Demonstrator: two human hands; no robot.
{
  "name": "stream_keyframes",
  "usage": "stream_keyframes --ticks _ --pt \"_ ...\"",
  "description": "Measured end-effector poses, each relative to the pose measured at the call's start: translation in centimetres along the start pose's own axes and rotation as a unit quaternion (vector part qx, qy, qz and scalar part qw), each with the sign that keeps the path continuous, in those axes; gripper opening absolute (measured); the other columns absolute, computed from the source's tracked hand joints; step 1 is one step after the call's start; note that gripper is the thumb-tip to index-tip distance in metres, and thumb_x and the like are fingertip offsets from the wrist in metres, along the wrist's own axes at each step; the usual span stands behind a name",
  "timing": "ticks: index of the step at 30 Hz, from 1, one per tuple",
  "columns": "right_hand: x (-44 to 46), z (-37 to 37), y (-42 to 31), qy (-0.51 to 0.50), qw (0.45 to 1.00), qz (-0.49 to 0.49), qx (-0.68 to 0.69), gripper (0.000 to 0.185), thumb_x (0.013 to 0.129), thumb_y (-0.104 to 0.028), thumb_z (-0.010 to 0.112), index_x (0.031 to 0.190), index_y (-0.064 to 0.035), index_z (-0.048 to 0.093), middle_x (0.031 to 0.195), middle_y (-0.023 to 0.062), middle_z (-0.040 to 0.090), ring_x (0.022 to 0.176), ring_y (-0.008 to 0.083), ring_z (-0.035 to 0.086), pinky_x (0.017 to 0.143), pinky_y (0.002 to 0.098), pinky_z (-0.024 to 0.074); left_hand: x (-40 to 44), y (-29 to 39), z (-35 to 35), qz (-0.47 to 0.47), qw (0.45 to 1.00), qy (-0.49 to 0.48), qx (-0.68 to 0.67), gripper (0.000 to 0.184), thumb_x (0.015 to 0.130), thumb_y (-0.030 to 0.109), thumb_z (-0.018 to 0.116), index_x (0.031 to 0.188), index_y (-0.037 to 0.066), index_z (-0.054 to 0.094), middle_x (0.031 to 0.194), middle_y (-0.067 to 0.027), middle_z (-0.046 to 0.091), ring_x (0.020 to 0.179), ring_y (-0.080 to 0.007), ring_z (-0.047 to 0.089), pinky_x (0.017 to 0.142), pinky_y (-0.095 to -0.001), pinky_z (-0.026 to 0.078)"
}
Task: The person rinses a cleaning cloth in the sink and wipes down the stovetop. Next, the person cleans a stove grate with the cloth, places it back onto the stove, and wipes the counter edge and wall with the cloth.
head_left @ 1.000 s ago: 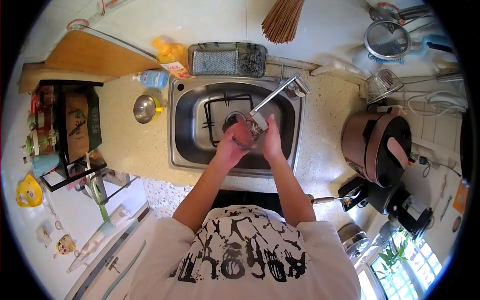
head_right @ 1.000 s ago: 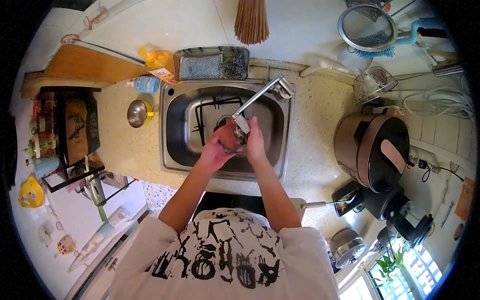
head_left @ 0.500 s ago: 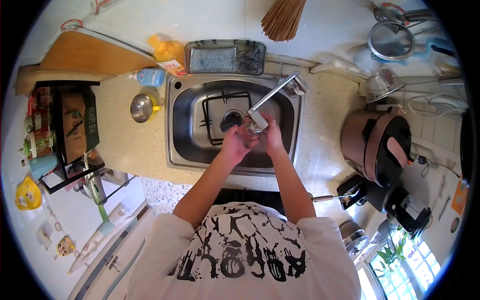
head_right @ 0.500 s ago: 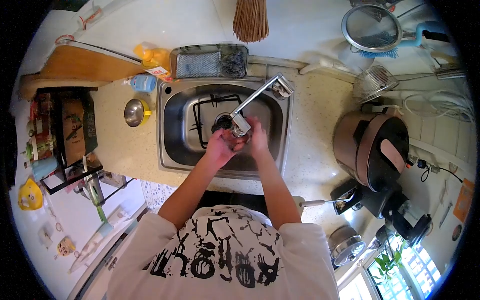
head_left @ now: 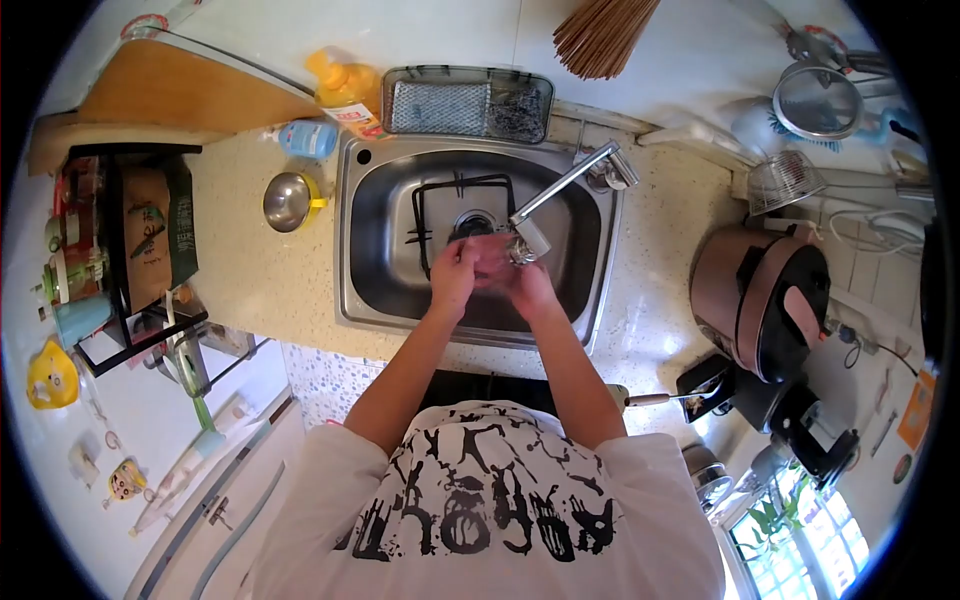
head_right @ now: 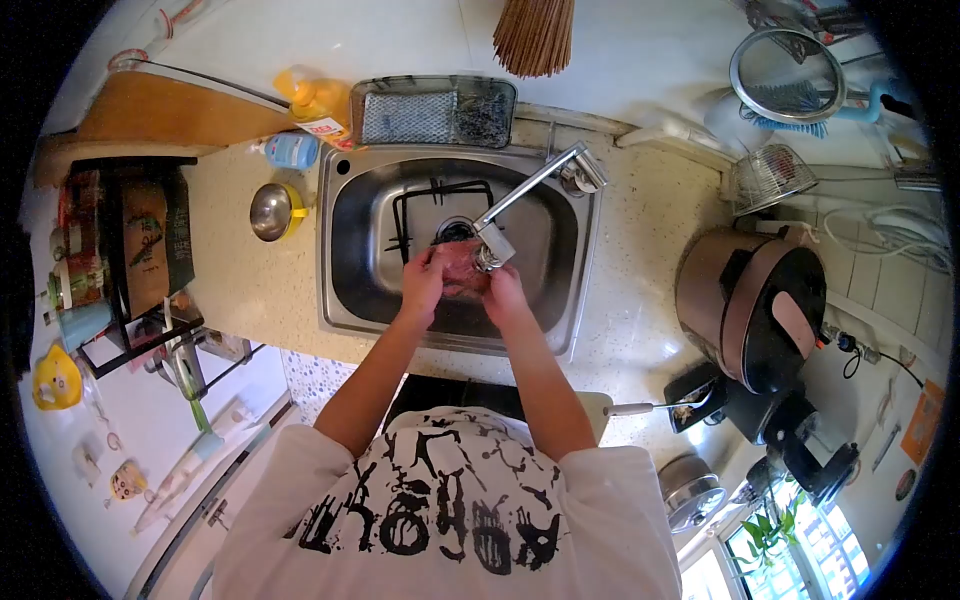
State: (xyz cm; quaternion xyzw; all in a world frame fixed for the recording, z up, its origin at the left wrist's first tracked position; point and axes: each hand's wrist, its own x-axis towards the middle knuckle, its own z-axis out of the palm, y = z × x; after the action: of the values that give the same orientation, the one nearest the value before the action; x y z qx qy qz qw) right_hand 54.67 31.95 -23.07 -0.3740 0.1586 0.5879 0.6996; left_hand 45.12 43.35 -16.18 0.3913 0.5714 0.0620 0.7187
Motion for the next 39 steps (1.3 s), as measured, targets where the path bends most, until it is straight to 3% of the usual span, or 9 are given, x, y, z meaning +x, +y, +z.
stream_keyframes --ticks 2,5,10,14,20,27,31,35,39 --pt "-0.7 1.0 -0.1 0.051 0.998 -0.013 0.031 0.032 0.103 -0.014 0.052 0.132 -0.0031 0.059 0.127 0.0112 0.068 0.114 0.0283 0.068 0.094 0.0451 0.0578 0.9 -0.3 -0.6 -0.008 1.0 0.006 0.017 0.037 0.105 0.038 0.057 0.122 0.006 0.065 0.117 -0.007 0.07 0.105 -0.0177 0.069 0.09 -0.0359 0.056" --pt "-0.2 -0.6 0.5 0.012 0.999 -0.007 -0.033 0.042 0.104 -0.031 0.049 0.138 -0.0077 0.054 0.134 0.0116 0.063 0.12 0.0296 0.064 0.092 0.0494 0.0573 3.9 -3.5 -1.4 -0.015 0.997 -0.043 -0.056 0.039 0.106 0.039 0.052 0.126 0.007 0.063 0.118 -0.0081 0.07 0.11 -0.0214 0.067 0.095 -0.0402 0.055" --pt "-2.5 1.3 -1.0 0.033 0.999 0.03 0.027 0.037 0.1 -0.011 0.058 0.135 -0.0013 0.058 0.13 0.0112 0.066 0.117 0.0281 0.065 0.103 0.044 0.0527 4.4 -4.4 -0.8 -0.175 0.883 -0.262 -0.348 0.043 0.108 0.041 0.044 0.134 0.009 0.058 0.126 -0.0106 0.068 0.115 -0.0268 0.066 0.101 -0.0454 0.052" --pt "-2.2 0.1 -1.9 0.063 0.985 -0.037 -0.156 0.031 0.097 -0.006 0.058 0.127 -0.0008 0.065 0.121 0.0109 0.07 0.111 0.0268 0.068 0.1 0.0423 0.0534 3.7 -4.4 0.0 -0.148 0.918 -0.222 -0.293 0.045 0.108 0.042 0.044 0.135 0.009 0.058 0.13 -0.0091 0.067 0.118 -0.0264 0.065 0.101 -0.0465 0.051" --pt "-2.3 1.3 -3.1 0.183 0.852 -0.064 -0.487 0.033 0.09 -0.006 0.06 0.122 -0.0009 0.066 0.114 0.0251 0.069 0.108 0.0363 0.068 0.094 0.044 0.0545 2.4 -3.6 0.3 -0.093 0.959 -0.207 -0.17 0.047 0.109 0.043 0.041 0.14 0.011 0.056 0.133 -0.0067 0.065 0.122 -0.0251 0.061 0.105 -0.0437 0.047" --pt "-5.6 3.1 1.8 0.009 0.626 -0.408 -0.665 0.042 0.079 0.0 0.06 0.121 -0.0017 0.066 0.122 0.024 0.064 0.119 0.0449 0.057 0.1 0.0543 0.0478 3.9 -6.0 0.9 -0.028 0.931 -0.195 -0.309 0.048 0.106 0.049 0.047 0.133 0.011 0.057 0.127 -0.004 0.066 0.118 -0.0228 0.061 0.1 -0.0407 0.049" --pt "-5.0 0.1 2.7 0.161 0.68 -0.39 -0.599 0.046 0.082 -0.002 0.064 0.128 -0.0019 0.062 0.124 0.0207 0.064 0.111 0.0421 0.06 0.095 0.0516 0.049 4.9 -6.5 1.2 -0.059 0.943 -0.144 -0.294 0.047 0.105 0.053 0.048 0.126 0.012 0.059 0.12 -0.0033 0.068 0.105 -0.022 0.064 0.088 -0.0397 0.053" --pt "-3.5 1.7 1.3 0.24 0.941 -0.157 -0.18 0.03 0.099 -0.021 0.053 0.12 -0.0018 0.061 0.116 0.012 0.065 0.106 0.0262 0.066 0.085 0.0384 0.0552 5.1 -5.8 2.3 -0.093 0.952 -0.105 -0.274 0.048 0.103 0.055 0.052 0.125 0.013 0.06 0.098 -0.0038 0.07 0.077 -0.0185 0.065 0.063 -0.0365 0.053" --pt "-1.0 0.0 2.3 0.197 0.979 -0.049 -0.011 0.031 0.106 -0.034 0.045 0.113 -0.0097 0.063 0.091 0.0019 0.062 0.073 0.013 0.06 0.058 0.0303 0.0489 5.1 -5.1 2.8 -0.083 0.981 -0.101 -0.143 0.053 0.099 0.06 0.058 0.117 0.012 0.065 0.075 -0.0001 0.065 0.054 -0.012 0.054 0.046 -0.0318 0.041"
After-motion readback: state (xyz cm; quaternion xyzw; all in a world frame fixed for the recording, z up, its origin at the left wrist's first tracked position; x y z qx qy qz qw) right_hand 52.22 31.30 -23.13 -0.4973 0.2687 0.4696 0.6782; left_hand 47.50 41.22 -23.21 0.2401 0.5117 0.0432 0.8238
